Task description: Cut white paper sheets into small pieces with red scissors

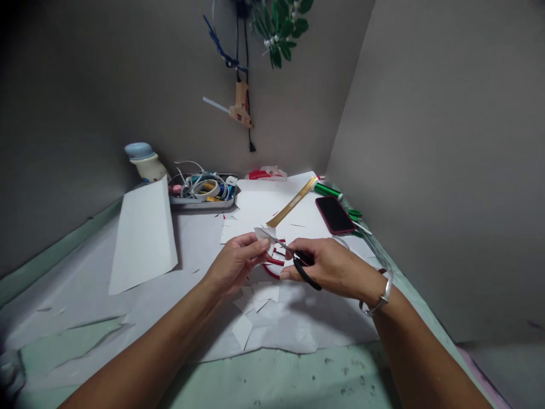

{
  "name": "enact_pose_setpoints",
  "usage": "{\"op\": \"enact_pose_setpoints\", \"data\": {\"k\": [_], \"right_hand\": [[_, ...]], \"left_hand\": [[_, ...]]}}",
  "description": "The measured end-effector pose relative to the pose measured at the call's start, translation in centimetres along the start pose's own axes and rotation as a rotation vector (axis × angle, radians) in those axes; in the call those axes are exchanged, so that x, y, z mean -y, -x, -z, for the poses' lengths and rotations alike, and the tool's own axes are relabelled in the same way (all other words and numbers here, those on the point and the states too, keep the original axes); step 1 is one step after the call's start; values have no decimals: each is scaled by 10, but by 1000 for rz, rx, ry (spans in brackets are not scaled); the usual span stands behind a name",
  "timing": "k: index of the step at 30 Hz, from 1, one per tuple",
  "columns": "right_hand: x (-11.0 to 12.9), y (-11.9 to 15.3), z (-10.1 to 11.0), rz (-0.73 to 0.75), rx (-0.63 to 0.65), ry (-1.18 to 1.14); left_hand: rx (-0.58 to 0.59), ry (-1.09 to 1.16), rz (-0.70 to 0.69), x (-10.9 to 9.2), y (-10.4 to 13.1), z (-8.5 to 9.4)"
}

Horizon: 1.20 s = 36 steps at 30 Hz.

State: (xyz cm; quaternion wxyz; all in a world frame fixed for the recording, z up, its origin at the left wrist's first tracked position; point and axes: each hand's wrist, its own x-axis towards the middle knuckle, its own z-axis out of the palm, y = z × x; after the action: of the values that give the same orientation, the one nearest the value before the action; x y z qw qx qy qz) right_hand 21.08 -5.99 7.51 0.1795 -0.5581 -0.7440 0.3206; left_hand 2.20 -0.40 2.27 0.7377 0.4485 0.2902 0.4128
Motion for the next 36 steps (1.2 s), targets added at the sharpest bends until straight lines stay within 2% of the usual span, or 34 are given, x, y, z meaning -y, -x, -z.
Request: {"op": "enact_pose_setpoints", "data": {"k": [36], "right_hand": [[2,-2,-4,-17,-8,-30]], "left_hand": [[29,9,29,-1,-2,5]]}}
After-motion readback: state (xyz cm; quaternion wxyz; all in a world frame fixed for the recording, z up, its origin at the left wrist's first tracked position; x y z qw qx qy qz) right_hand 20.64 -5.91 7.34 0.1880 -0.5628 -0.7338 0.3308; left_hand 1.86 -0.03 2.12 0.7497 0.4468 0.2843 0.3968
